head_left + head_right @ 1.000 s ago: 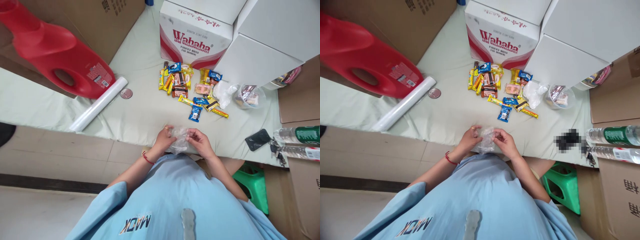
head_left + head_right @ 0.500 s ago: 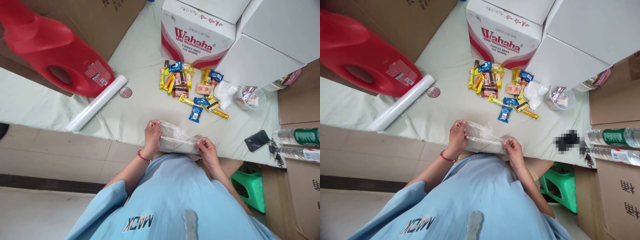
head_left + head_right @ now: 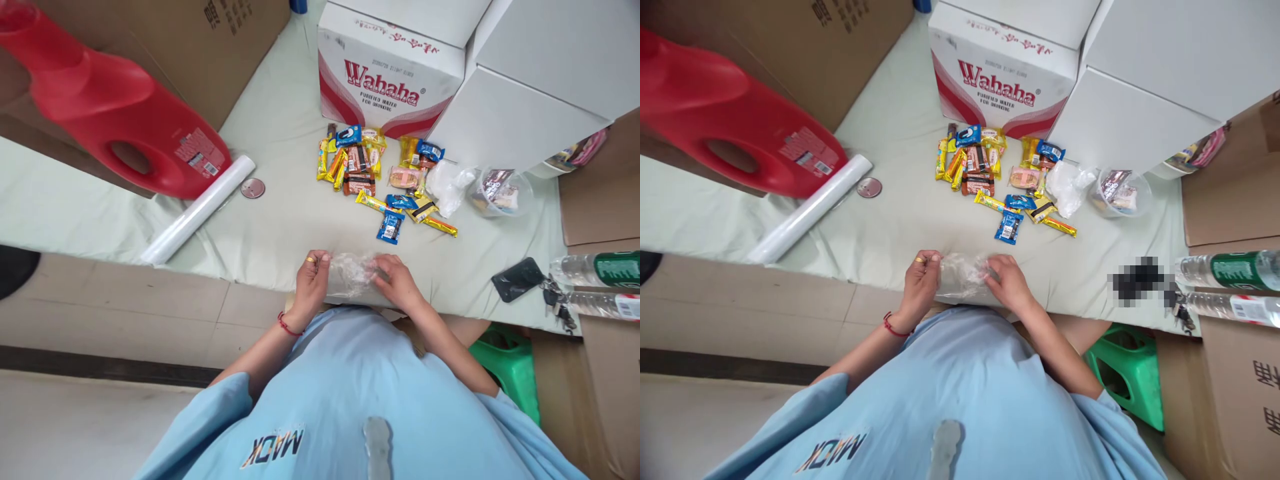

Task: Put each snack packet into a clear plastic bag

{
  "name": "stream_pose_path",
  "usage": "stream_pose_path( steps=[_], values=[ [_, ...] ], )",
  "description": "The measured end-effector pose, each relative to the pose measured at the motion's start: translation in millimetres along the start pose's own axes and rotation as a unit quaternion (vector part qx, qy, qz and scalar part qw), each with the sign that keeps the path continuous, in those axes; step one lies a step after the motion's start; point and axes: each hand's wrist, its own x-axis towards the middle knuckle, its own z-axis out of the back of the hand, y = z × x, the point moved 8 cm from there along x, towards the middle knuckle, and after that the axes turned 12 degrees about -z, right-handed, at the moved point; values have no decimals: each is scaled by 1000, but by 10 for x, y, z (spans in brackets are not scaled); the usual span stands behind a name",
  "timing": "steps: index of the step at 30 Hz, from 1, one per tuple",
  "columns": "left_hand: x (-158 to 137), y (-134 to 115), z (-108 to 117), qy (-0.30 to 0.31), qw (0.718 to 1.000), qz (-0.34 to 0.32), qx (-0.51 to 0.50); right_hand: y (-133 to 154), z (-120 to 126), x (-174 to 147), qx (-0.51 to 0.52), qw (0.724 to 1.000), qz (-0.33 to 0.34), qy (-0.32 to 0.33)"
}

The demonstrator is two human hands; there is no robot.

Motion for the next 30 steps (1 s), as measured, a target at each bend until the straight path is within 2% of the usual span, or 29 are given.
stream_pose_path(
  steps=[2, 5, 8, 10, 13, 17, 19, 22, 25, 27, 30],
  values=[
    [-12, -117, 64, -8, 989, -78, 126, 27, 4, 76, 54, 998, -15, -29],
    [-66, -375, 143, -26, 935, -213, 284, 94, 57, 79, 78, 994, -17, -77],
    [-124, -603, 82, -1, 887, -311, 341, 261, 56, 17, 34, 996, 39, -78],
    [-114, -656, -51, 59, 882, -324, 337, 333, 27, -13, -1, 996, 60, -64],
    [-36, -585, -214, 117, 903, -260, 321, 352, 5, -32, -50, 995, 61, -56],
    [67, -397, -209, 87, 958, -138, 238, 330, 44, -73, -114, 987, 66, -90],
    [87, -245, -246, 115, 978, -57, 161, 318, 57, -102, -128, 984, 66, -108],
    [95, -93, -333, 155, 987, 31, 20, 313, 40, -123, -108, 986, 58, -109],
    [144, 6, -322, 112, 986, 81, -98, 263, 63, -97, -44, 992, 29, -112],
    [175, 70, -294, 84, 983, 100, -132, 147, 102, -53, 16, 994, -16, -111],
    [198, 132, -246, 52, 978, 117, -163, -69, 82, 10, 111, 988, -85, -58]
  ],
)
